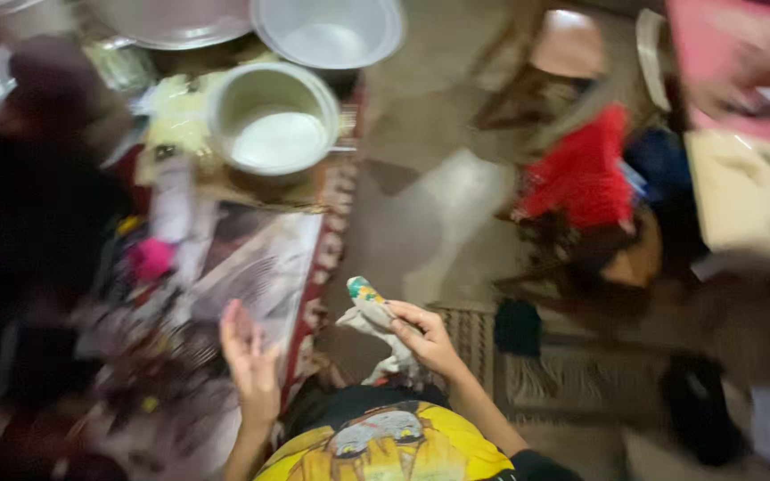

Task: The person wipes the exterior and vent areas of an air cooler and a computer monitor using cloths.

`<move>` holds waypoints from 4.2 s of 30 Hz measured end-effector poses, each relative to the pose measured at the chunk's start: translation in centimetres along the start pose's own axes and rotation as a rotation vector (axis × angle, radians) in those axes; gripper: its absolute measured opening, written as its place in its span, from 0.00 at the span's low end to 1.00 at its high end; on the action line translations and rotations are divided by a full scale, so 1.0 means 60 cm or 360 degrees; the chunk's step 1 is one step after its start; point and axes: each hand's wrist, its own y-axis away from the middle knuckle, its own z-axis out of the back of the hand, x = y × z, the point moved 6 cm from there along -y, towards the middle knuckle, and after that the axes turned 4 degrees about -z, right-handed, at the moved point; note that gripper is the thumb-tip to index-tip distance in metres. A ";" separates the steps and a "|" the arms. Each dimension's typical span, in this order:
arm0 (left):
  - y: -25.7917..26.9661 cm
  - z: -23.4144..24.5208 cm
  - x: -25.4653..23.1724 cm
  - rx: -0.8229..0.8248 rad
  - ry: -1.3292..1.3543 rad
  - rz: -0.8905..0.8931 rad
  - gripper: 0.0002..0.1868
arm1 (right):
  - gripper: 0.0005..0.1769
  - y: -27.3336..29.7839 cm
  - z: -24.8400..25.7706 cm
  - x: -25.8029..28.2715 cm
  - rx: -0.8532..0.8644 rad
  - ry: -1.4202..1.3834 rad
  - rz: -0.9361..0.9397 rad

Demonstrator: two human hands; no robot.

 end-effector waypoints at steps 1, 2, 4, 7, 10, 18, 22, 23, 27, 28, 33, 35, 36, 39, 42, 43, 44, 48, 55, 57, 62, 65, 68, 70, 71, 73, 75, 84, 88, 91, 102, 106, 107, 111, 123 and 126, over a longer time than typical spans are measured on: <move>0.000 -0.050 0.020 0.0206 -0.0002 0.0126 0.43 | 0.18 0.021 0.019 -0.007 -0.0068 -0.0200 -0.0104; 0.007 -0.100 0.038 0.0415 -0.0012 0.0248 0.42 | 0.19 0.040 0.038 -0.012 -0.0137 -0.0407 -0.0193; 0.051 -0.209 0.050 0.0756 0.0114 0.0375 0.39 | 0.23 0.086 0.088 -0.003 -0.0289 -0.0889 -0.0262; 0.120 -0.351 0.072 0.1292 0.0123 0.0547 0.39 | 0.30 0.160 0.159 0.028 -0.0469 -0.1508 -0.0075; 0.197 -0.473 0.087 0.1786 -0.0011 0.0611 0.41 | 0.37 0.252 0.248 0.049 -0.0643 -0.1681 0.0151; 0.445 -0.778 0.114 0.2503 0.0076 0.1204 0.11 | 0.50 0.518 0.491 0.069 -0.1356 -0.1238 0.0252; 0.542 -0.888 0.107 0.2593 0.0248 0.1567 0.13 | 0.48 0.633 0.580 0.056 -0.1713 -0.1121 0.0212; 0.566 -0.909 0.110 0.2600 0.0357 0.1696 0.14 | 0.46 0.658 0.590 0.041 -0.1780 -0.1157 0.0150; 0.633 -0.998 0.196 0.2796 0.0063 0.1258 0.21 | 0.39 0.717 0.639 -0.031 -0.1796 -0.0688 -0.0027; 0.655 -1.018 0.223 0.2835 -0.0118 0.1081 0.23 | 0.39 0.730 0.643 -0.046 -0.1791 -0.0664 -0.0044; 0.740 -1.149 0.265 0.2751 0.0324 0.1207 0.27 | 0.46 0.766 0.736 -0.057 -0.1938 0.0384 -0.0374; 0.777 -1.204 0.279 0.2590 0.0494 0.1765 0.28 | 0.48 0.772 0.785 -0.064 -0.1946 0.0501 -0.0417; 0.785 -1.232 0.287 0.2605 0.0384 0.1765 0.28 | 0.50 0.774 0.814 -0.067 -0.1949 0.0562 -0.0440; 0.784 -1.348 0.299 0.2675 0.0070 0.1587 0.25 | 0.40 0.785 0.915 -0.108 -0.1871 -0.0061 -0.0600; 0.763 -1.459 0.292 0.2760 -0.0206 0.1287 0.21 | 0.29 0.791 1.048 -0.124 -0.1905 0.0278 -0.0478; 0.754 -1.506 0.287 0.2733 -0.0253 0.1253 0.20 | 0.26 0.798 1.087 -0.138 -0.1955 0.0231 -0.0520; 0.749 -1.549 0.284 0.2705 -0.0301 0.1219 0.19 | 0.23 0.807 1.119 -0.152 -0.2005 0.0184 -0.0561; 0.732 -1.699 0.298 0.2567 -0.0066 0.0981 0.17 | 0.19 0.856 1.307 -0.210 -0.2295 0.0203 -0.0181; 0.656 -1.876 0.358 0.2049 0.0431 0.0901 0.18 | 0.20 1.005 1.545 -0.327 -0.2632 -0.0524 -0.0234; 0.647 -1.919 0.364 0.1977 0.0337 0.0777 0.17 | 0.20 1.034 1.610 -0.331 -0.2498 -0.0377 -0.0305; 0.665 -2.005 0.340 0.1788 0.0124 0.0847 0.16 | 0.14 1.031 1.781 -0.294 -0.2253 -0.0364 -0.0487; 0.684 -2.060 0.331 0.1569 -0.0158 0.0724 0.13 | 0.15 0.980 1.902 -0.207 -0.1890 -0.0052 -0.0593; 0.705 -2.115 0.345 0.1475 -0.0303 0.0633 0.14 | 0.21 0.933 1.980 -0.137 -0.1520 0.0247 -0.0693; 0.707 -2.131 0.382 0.1422 -0.0596 0.0388 0.17 | 0.21 0.898 2.027 -0.131 -0.1306 0.0349 -0.0703; 0.699 -2.133 0.405 0.1396 -0.0745 0.0259 0.19 | 0.19 0.883 2.044 -0.136 -0.1219 0.0359 -0.0695; 0.692 -2.132 0.455 0.1486 -0.0701 0.0151 0.20 | 0.17 0.866 2.077 -0.163 -0.1093 0.0200 -0.0758; 0.682 -2.131 0.506 0.1527 -0.0634 0.0117 0.21 | 0.15 0.854 2.104 -0.212 -0.1010 -0.0136 -0.0904; 0.566 -2.221 0.342 0.0955 -0.1193 0.0077 0.15 | 0.13 0.735 2.260 -0.280 -0.0932 -0.0124 -0.0370; 0.467 -2.313 0.249 0.0923 -0.0891 -0.0238 0.11 | 0.10 0.680 2.294 -0.248 -0.0460 -0.0133 -0.0386; 0.405 -2.395 0.231 0.0868 -0.0671 -0.0446 0.10 | 0.12 0.639 2.347 -0.246 -0.0339 -0.0133 -0.0289; 0.608 -2.519 0.551 0.1765 -0.1455 -0.0019 0.56 | 0.46 0.631 2.596 -0.463 -0.1820 0.1739 -0.0530; 0.692 -2.423 0.686 0.1951 -0.1777 0.0355 0.57 | 0.68 0.523 2.539 -0.607 -0.0846 0.1009 -0.1676; 0.706 -2.407 0.709 0.1947 -0.1771 0.0381 0.57 | 0.65 0.507 2.518 -0.622 -0.0849 0.1131 -0.1703; 0.742 -2.401 0.762 0.1904 -0.1724 0.0395 0.62 | 0.54 0.484 2.479 -0.663 -0.0850 0.1663 -0.1325; 0.747 -2.409 0.763 0.1864 -0.2053 0.0377 0.60 | 0.22 0.358 2.235 -0.601 0.0448 0.1311 0.0112; 0.723 -2.391 0.750 0.1639 -0.1781 0.0288 0.43 | 0.30 0.326 2.197 -0.544 0.0406 0.1475 0.0405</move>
